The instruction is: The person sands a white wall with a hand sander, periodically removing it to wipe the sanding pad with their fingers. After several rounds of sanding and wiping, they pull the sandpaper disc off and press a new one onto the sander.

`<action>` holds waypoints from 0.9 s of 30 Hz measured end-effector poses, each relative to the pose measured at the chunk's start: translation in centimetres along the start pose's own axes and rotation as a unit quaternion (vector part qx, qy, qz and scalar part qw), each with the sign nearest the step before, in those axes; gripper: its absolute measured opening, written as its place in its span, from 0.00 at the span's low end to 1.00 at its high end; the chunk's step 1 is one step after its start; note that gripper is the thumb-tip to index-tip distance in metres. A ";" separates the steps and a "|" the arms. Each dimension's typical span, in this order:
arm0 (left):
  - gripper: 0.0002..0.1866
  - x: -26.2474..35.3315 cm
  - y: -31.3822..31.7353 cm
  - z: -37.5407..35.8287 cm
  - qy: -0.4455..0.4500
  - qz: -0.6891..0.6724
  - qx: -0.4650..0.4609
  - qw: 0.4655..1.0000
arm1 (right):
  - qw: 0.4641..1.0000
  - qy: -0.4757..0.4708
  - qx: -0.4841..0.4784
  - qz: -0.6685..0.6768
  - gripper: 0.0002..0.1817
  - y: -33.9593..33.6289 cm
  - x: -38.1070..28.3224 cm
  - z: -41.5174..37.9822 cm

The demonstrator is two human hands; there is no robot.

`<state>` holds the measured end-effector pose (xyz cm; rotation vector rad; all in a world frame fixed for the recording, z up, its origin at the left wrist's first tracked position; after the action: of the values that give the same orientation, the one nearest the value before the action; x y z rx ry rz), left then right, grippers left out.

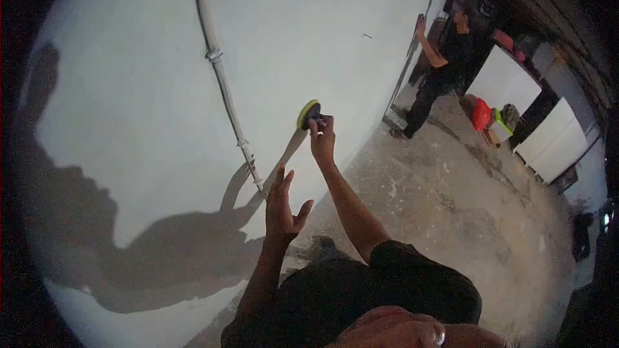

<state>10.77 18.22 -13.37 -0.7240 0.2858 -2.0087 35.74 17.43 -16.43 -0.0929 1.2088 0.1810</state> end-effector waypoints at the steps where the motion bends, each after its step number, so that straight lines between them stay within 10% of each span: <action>1: 0.39 0.3 0.0 -0.1 0.004 0.000 -0.006 1.000 | 1.000 -0.004 0.010 -0.022 0.17 -0.2 0.8 0.0; 6: 0.37 0.0 -0.2 0.4 -0.014 -0.013 -0.017 1.000 | 0.985 -0.020 -0.087 -0.146 0.18 -0.8 -0.8 -3.1; 10: 0.36 -0.4 -0.4 0.9 -0.023 0.002 -0.054 0.998 | 0.992 0.114 0.029 -0.041 0.15 -1.3 3.2 0.7; 27: 0.36 -2.9 4.3 5.8 -0.045 -0.006 0.005 0.999 | 1.000 -0.002 -0.007 -0.024 0.19 -2.5 -2.6 11.4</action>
<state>18.36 18.99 -11.90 -0.8097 0.2198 -1.9802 45.78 16.69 -10.01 -0.1338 1.2002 0.1475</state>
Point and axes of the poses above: each hand's wrist, its own z-axis towards the middle knuckle, its own y-axis out of the palm, x = y × z, the point moved 1 cm from there along z, towards the middle knuckle, and after that the axes turned 14 degrees about y, right-handed, at the moved point
